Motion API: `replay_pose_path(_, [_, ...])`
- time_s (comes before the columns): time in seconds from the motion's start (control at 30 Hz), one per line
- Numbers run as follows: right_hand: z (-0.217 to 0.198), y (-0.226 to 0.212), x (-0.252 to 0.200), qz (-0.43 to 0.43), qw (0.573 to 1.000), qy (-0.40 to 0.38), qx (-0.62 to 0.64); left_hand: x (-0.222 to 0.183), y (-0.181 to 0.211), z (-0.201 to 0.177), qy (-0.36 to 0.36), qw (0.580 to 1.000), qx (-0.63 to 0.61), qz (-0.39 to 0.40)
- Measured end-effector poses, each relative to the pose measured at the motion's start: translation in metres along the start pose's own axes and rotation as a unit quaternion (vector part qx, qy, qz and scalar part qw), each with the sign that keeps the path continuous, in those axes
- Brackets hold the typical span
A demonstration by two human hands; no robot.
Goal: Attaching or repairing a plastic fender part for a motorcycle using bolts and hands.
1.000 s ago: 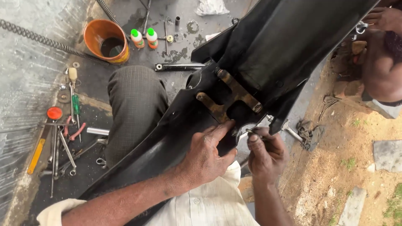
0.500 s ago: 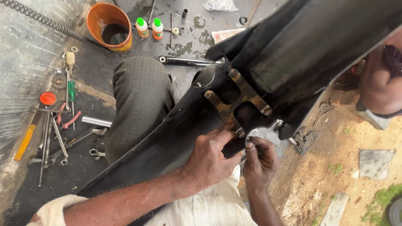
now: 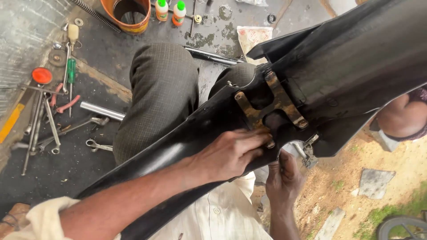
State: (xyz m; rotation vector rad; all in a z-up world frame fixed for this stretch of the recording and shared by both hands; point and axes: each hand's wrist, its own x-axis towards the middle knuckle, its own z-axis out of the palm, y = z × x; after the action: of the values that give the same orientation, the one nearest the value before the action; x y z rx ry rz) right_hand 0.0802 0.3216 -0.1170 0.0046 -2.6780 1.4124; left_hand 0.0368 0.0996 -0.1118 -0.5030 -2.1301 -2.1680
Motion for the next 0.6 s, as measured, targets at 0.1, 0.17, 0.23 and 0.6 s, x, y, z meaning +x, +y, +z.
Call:
replay_pose_path(0.1, [-0.009, -0.004, 0.007, -0.004, 0.995, -0.030, -0.099, 0.011, -0.010, 0.005, -0.052, 0.999, 0.011, -0.001])
replay_pose_path(0.17, [-0.017, 0.010, 0.011, 0.023, 0.992, -0.028, -0.121, 0.014, -0.008, 0.003, -0.049, 0.996, 0.066, 0.036])
replay_pose_path(0.23, [-0.016, -0.005, 0.014, 0.030, 0.994, -0.045, -0.091, 0.014, -0.021, 0.004, -0.066, 0.988, 0.130, 0.050])
replay_pose_path(0.6, [-0.021, 0.069, -0.004, 0.112, 0.969, -0.045, 0.215, 0.018, -0.046, 0.007, -0.147, 0.931, 0.303, 0.141])
